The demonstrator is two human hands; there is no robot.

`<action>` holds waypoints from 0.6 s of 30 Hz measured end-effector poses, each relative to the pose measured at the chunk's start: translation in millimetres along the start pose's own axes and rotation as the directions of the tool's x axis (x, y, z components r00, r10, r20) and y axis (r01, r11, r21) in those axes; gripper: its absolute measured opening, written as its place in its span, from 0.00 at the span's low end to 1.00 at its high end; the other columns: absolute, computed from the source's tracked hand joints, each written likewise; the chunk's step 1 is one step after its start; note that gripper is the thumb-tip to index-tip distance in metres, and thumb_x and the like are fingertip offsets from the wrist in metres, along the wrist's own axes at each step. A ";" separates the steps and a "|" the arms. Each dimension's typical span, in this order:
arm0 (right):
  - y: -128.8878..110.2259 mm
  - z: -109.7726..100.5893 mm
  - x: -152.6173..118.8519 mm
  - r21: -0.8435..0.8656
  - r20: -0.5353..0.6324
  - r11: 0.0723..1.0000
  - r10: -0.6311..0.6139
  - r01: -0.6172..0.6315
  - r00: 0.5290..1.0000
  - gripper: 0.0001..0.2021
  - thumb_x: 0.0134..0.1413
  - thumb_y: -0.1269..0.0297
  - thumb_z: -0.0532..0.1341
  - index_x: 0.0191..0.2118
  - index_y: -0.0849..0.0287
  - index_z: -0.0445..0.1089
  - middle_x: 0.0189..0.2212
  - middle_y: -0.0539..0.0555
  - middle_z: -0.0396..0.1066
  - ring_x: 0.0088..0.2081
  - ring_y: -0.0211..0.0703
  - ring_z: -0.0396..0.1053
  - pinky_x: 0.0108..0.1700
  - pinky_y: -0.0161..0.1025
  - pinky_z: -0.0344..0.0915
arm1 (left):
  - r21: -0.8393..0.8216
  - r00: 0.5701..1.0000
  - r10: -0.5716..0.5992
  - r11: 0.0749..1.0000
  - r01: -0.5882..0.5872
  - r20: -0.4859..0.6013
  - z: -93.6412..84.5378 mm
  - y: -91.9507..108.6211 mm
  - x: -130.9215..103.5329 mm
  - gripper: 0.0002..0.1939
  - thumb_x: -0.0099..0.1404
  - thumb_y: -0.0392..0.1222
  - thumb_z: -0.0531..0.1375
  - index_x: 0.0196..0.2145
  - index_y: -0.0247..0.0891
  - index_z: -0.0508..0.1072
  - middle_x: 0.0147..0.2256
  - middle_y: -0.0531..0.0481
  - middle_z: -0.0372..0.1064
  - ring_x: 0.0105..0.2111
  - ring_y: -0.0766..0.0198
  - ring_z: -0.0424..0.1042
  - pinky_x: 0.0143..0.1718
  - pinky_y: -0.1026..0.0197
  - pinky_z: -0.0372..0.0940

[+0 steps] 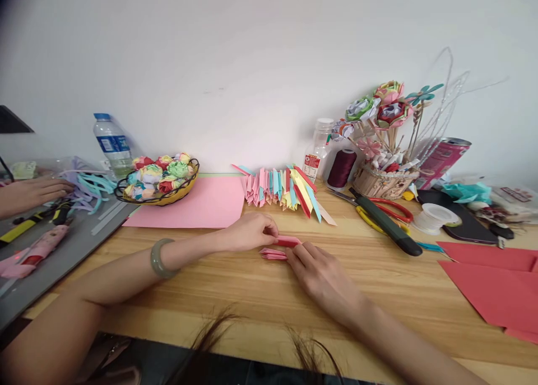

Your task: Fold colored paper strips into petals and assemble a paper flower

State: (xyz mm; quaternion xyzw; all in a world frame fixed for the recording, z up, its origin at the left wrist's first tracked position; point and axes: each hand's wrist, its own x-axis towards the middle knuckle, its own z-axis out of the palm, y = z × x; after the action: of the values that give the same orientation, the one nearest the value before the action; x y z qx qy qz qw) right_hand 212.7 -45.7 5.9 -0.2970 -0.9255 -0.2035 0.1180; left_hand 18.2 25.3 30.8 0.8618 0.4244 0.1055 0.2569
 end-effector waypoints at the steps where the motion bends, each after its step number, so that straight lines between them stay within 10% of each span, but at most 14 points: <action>1: 0.1 0.1 -0.3 -0.006 -0.004 1.000 -0.007 0.007 1.000 0.15 0.58 0.76 0.47 0.46 0.69 0.65 0.34 0.61 0.68 0.35 0.46 0.65 0.34 0.42 0.66 | -0.001 1.000 0.016 1.000 -0.016 -0.001 0.7 1.1 0.8 0.09 0.55 0.38 0.55 0.28 0.36 0.76 0.29 0.51 0.73 0.29 0.66 0.68 0.29 0.67 0.57; 18: -2.9 -2.9 -1.2 0.129 -0.063 0.991 0.052 -0.044 0.997 0.13 0.60 0.72 0.45 0.39 0.64 0.66 0.30 0.57 0.69 0.32 0.43 0.65 0.33 0.39 0.63 | -0.266 0.999 0.052 0.963 -0.045 0.017 12.7 3.2 -6.4 0.08 0.55 0.33 0.56 0.33 0.35 0.74 0.31 0.51 0.73 0.32 0.67 0.70 0.33 0.67 0.62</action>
State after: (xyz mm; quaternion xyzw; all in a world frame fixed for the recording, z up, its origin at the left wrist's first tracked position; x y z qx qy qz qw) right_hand 212.2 -49.8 7.1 -0.3041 -0.9247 -0.1509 0.1723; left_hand 21.6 14.1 22.0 0.8309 0.3821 0.1575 0.3726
